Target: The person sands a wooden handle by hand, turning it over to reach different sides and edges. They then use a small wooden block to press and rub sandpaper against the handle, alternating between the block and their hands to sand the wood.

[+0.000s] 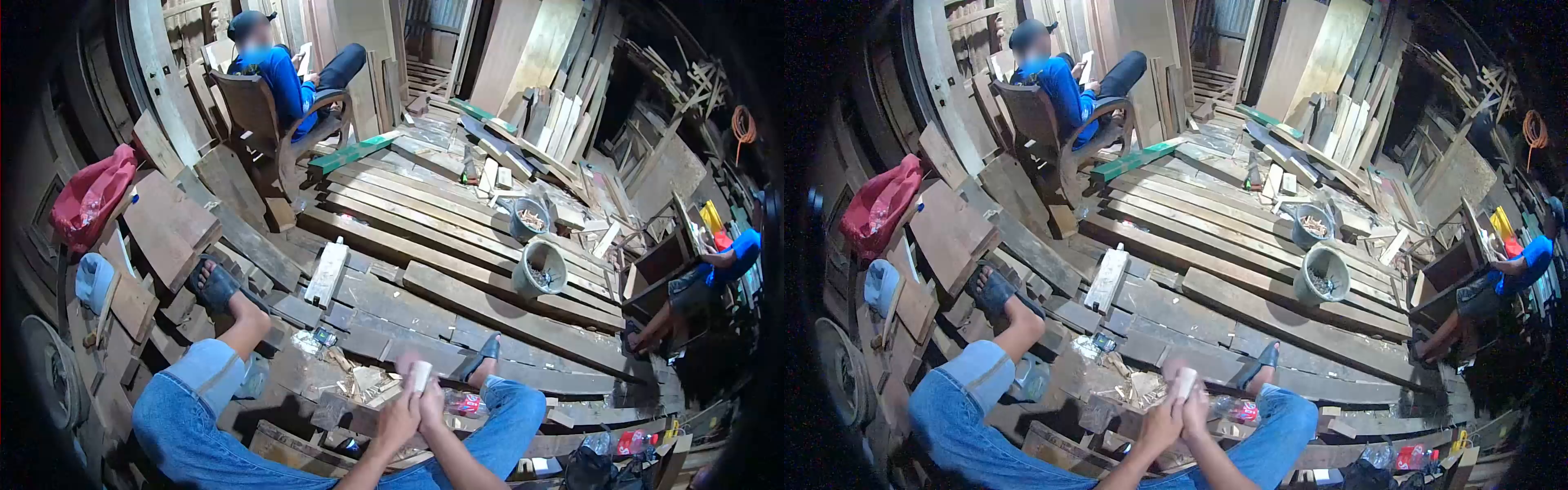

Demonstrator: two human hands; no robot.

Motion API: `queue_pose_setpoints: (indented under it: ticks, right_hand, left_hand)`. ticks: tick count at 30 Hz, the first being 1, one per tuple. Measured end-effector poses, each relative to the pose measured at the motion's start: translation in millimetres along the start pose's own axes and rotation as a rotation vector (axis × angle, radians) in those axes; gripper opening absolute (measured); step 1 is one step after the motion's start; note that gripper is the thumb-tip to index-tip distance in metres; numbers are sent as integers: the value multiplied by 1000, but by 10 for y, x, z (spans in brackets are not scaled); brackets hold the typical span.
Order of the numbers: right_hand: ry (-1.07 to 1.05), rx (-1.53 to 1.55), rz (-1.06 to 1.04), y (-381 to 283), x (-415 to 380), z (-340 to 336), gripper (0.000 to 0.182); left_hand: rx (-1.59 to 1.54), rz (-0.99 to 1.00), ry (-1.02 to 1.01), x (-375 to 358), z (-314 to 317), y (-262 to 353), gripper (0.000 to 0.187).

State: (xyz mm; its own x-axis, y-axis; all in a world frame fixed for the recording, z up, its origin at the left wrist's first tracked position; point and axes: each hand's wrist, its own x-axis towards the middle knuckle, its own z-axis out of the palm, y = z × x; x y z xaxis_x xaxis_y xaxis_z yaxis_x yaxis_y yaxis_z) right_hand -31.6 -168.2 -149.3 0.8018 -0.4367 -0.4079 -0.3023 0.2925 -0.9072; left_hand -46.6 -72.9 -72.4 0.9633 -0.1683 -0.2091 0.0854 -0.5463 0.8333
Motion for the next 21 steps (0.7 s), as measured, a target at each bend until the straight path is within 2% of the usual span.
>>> queue_pose_setpoints:
  ticks: [2,3,5,6,9,10,11,13,14,17,18,19,21]
  right_hand:
    - [-29,47,-45,150,-73,55,38]
    - [-46,65,31,85,-79,44,37]
    - [-86,99,167,-135,-24,-5,37]
    - [-25,100,153,-182,14,-35,34]
    - [27,106,99,-121,-52,-47,33]
    - [-32,189,127,-39,-96,19,35]
    - [-82,89,-96,51,-138,73,37]
    - [-53,-84,24,-437,-240,181,38]
    - [-3,-79,33,-152,50,109,40]
    - [27,-33,79,-508,8,82,45]
    - [-15,-42,-37,-429,-66,88,43]
    - [-56,65,0,-453,-190,159,41]
    - [13,24,-25,17,-94,208,41]
  left_hand:
    - [-3,-97,2,17,-62,29,50]
    - [-19,-115,6,2,-53,-6,50]
    - [-47,53,93,-90,34,-27,51]
    - [-23,38,-3,-108,58,-49,54]
    - [-16,44,-18,-90,-63,38,54]
    - [-7,27,-19,-69,-88,46,55]
    - [8,-22,-19,-34,-96,25,58]
    - [37,-127,-20,-26,-90,0,64]
    - [-7,-58,-40,-62,-79,31,71]
    - [39,-86,-38,-138,-96,184,74]
    - [-33,-21,21,-83,-25,20,78]
    - [-3,-129,32,-33,-108,87,76]
    - [-19,-194,31,14,-270,181,74]
